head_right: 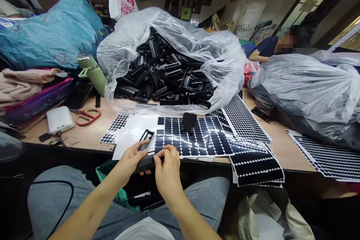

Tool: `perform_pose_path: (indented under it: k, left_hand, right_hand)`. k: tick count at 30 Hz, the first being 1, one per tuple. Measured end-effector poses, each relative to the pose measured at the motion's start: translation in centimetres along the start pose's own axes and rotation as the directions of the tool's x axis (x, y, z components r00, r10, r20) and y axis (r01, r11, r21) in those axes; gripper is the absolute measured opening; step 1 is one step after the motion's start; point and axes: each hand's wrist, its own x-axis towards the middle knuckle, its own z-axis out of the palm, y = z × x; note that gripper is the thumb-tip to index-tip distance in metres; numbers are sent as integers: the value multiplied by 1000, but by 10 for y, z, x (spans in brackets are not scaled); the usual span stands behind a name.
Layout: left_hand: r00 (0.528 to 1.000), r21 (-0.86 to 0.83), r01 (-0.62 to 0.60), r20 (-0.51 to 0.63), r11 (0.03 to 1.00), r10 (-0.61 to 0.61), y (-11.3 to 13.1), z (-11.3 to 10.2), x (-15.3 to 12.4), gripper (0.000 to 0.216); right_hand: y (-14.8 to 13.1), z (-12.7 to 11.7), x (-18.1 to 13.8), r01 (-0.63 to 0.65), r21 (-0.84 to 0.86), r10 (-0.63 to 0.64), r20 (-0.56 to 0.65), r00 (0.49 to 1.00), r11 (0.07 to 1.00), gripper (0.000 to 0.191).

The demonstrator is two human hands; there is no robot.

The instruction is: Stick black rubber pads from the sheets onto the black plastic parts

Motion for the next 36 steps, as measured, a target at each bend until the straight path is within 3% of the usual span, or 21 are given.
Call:
perform_pose_path:
  k: [5, 10, 14, 16, 19, 21, 23, 27, 36]
  left_hand:
    - [999, -9, -7, 42, 1000, 8, -5, -11, -1, 48]
    - [987, 251, -63, 160, 966, 23, -8, -21, -16, 42]
    - [961, 525, -261, 62, 810, 270, -16, -27, -40, 32]
    - [939, 585, -277, -4, 763, 344, -22, -31, -52, 31]
    - [977, 495, -155, -49, 855, 206, -27, -40, -62, 34]
    - [997, 338, -24, -59, 941, 47, -24, -45, -60, 40]
    - [995, 192, 39, -96, 981, -20, -17, -49, -50, 42]
    - [979, 47, -43, -199, 998, 52, -4, -54, -25, 34]
    - [990, -103, -60, -131, 993, 46, 5, -60, -1, 30]
  right_hand:
    - [14, -1, 41, 60, -92, -72, -132, 989, 994, 14]
    - [29, 21, 109, -47, -393, 73, 52, 996, 919, 20]
    - [33, 45, 127, -131, -478, 169, 38, 985, 869, 33]
    - [33, 50, 126, -155, -496, 203, 44, 978, 854, 30]
    - [34, 52, 123, -177, -507, 232, 47, 972, 844, 24]
    - [34, 53, 122, -198, -510, 245, 24, 969, 837, 28]
    - [32, 55, 122, -224, -511, 258, -5, 966, 830, 32]
    - [29, 58, 122, -256, -502, 284, -22, 959, 826, 28]
    - [32, 58, 120, -263, -388, 266, -47, 963, 883, 20]
